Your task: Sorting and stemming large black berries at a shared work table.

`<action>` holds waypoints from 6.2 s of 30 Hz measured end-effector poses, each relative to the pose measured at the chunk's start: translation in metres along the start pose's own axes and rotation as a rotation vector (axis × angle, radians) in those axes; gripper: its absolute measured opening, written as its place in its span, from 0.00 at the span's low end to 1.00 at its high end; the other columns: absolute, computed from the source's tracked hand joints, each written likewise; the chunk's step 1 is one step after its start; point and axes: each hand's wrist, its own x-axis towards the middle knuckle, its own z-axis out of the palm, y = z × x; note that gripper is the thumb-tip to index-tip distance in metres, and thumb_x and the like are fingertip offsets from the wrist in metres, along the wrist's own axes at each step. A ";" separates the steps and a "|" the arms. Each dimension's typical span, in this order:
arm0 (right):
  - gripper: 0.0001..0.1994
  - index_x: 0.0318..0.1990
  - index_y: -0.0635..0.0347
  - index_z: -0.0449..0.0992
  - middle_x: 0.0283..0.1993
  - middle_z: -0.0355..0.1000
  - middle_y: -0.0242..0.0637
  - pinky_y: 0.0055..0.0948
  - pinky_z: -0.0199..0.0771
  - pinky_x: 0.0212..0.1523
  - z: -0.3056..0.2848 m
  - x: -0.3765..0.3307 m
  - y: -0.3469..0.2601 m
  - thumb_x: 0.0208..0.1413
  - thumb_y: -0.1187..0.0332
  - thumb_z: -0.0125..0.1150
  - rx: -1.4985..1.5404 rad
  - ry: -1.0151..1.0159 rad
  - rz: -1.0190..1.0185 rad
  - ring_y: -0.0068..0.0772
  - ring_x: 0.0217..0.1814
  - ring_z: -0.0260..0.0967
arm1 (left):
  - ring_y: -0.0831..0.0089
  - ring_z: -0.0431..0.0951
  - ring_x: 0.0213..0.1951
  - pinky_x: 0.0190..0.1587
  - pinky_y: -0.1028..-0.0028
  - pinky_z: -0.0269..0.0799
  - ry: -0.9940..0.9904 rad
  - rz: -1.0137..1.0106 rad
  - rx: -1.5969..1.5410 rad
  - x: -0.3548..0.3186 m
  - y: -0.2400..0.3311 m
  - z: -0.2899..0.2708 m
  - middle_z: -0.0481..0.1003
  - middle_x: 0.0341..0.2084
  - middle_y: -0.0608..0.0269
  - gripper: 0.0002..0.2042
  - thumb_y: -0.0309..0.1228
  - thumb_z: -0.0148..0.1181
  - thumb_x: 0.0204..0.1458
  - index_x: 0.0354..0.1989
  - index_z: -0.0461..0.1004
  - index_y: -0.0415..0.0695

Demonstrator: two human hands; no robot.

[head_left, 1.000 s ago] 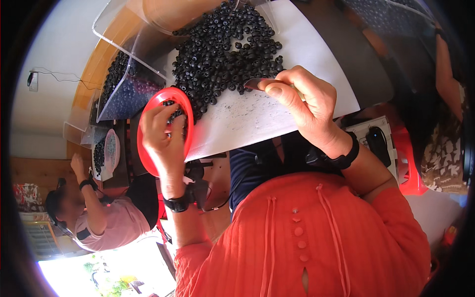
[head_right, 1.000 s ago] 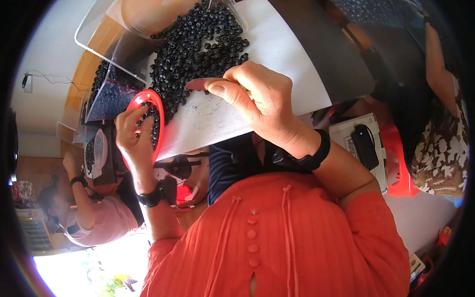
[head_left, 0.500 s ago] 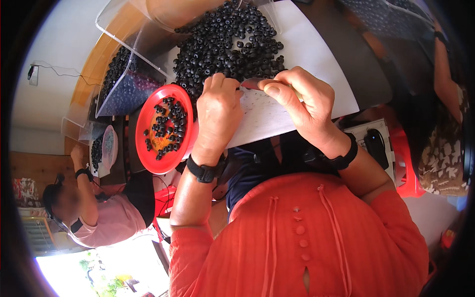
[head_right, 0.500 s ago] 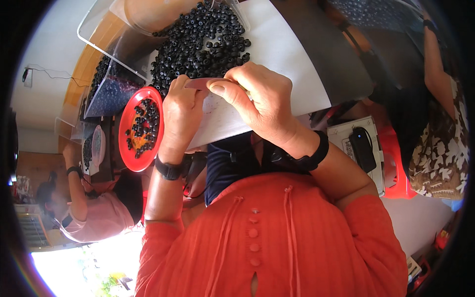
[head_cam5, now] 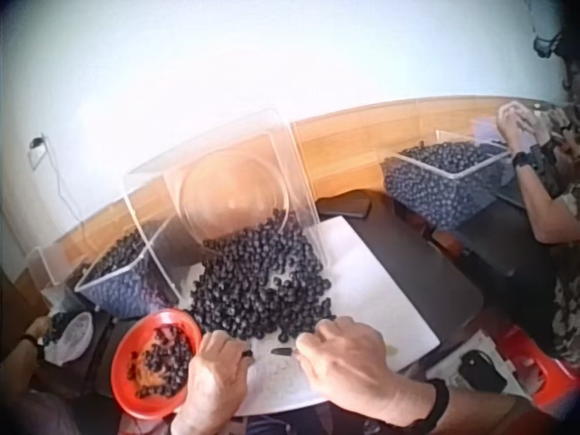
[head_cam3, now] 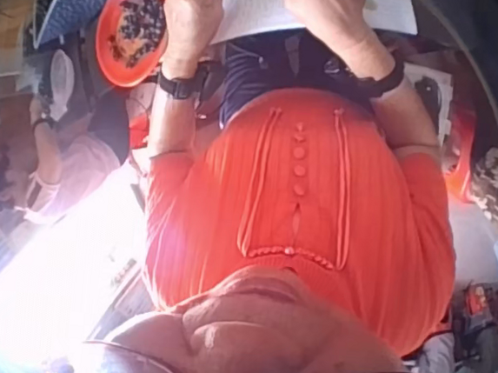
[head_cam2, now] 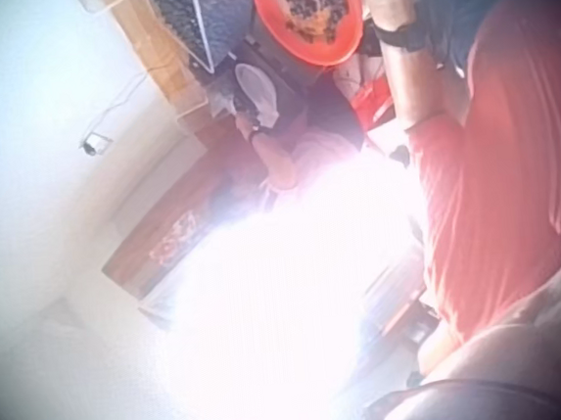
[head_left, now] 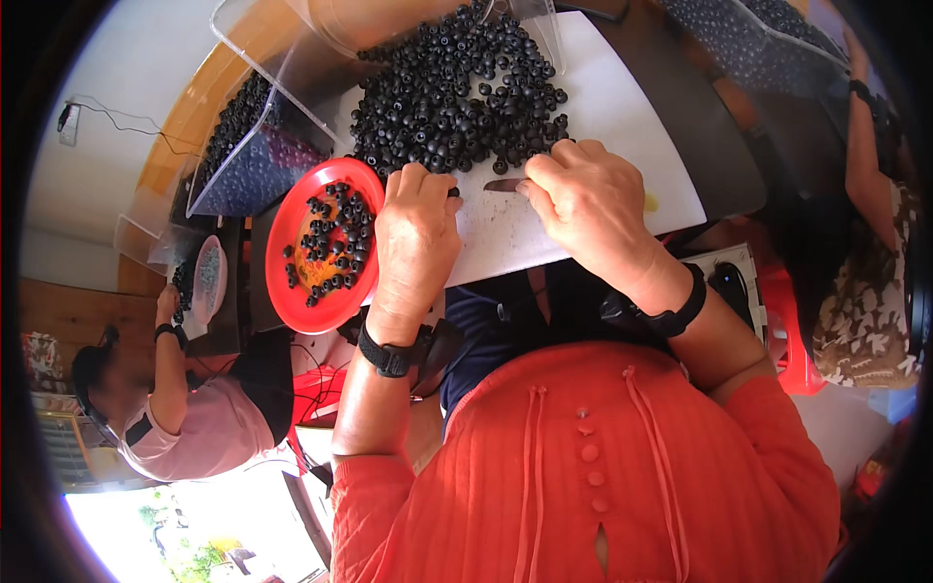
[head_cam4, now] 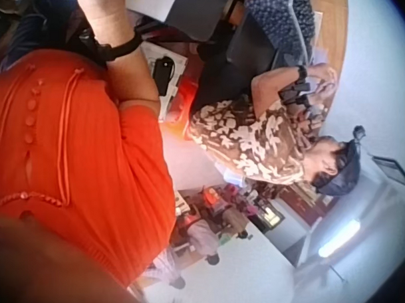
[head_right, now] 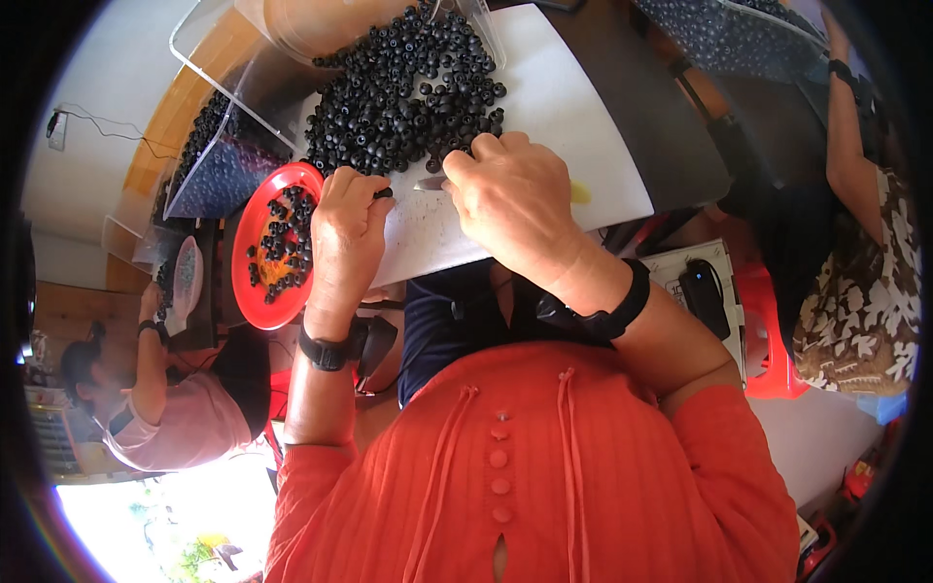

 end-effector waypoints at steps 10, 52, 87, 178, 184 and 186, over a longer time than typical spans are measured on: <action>0.08 0.30 0.57 0.80 0.29 0.78 0.37 0.40 0.76 0.32 -0.025 0.007 0.015 0.55 0.66 0.72 0.052 -0.058 0.058 0.41 0.33 0.79 | 0.57 0.78 0.41 0.41 0.65 0.77 0.037 -0.089 -0.271 -0.013 0.001 0.010 0.76 0.36 0.56 0.07 0.19 0.66 0.53 0.41 0.83 0.37; 0.23 0.21 0.57 0.69 0.16 0.65 0.37 0.40 0.62 0.20 0.006 0.009 0.006 0.58 0.55 0.75 0.416 -0.020 0.106 0.42 0.17 0.66 | 0.62 0.81 0.44 0.37 0.67 0.80 0.068 -0.441 -1.638 -0.025 0.004 0.025 0.80 0.44 0.47 0.13 0.20 0.54 0.68 0.57 0.76 0.30; 0.24 0.21 0.56 0.68 0.17 0.66 0.38 0.41 0.63 0.21 0.005 0.009 0.009 0.58 0.54 0.74 0.387 -0.056 0.013 0.44 0.19 0.68 | 0.66 0.79 0.39 0.37 0.68 0.79 0.136 -0.416 -1.553 -0.026 0.010 0.026 0.76 0.46 0.54 0.12 0.16 0.52 0.67 0.54 0.79 0.29; 0.10 0.36 0.70 0.82 0.31 0.82 0.33 0.18 0.70 0.30 -0.023 -0.001 0.013 0.66 0.71 0.70 0.869 0.276 0.271 0.14 0.30 0.71 | 0.48 0.74 0.63 0.62 0.53 0.72 -0.108 0.275 0.007 0.004 -0.001 0.006 0.77 0.61 0.53 0.21 0.23 0.69 0.51 0.57 0.81 0.46; 0.10 0.34 0.68 0.83 0.27 0.78 0.30 0.20 0.64 0.26 -0.016 -0.001 0.014 0.65 0.69 0.71 0.837 0.299 0.266 0.12 0.26 0.66 | 0.46 0.74 0.60 0.61 0.54 0.73 0.035 0.254 0.044 -0.012 -0.005 -0.006 0.77 0.56 0.53 0.21 0.21 0.71 0.48 0.53 0.82 0.44; 0.10 0.35 0.67 0.83 0.27 0.78 0.30 0.19 0.63 0.26 -0.016 -0.001 0.013 0.65 0.68 0.71 0.859 0.290 0.274 0.12 0.26 0.65 | 0.52 0.75 0.51 0.54 0.59 0.73 0.133 0.214 0.031 -0.023 -0.004 -0.011 0.78 0.49 0.53 0.17 0.21 0.71 0.49 0.49 0.83 0.42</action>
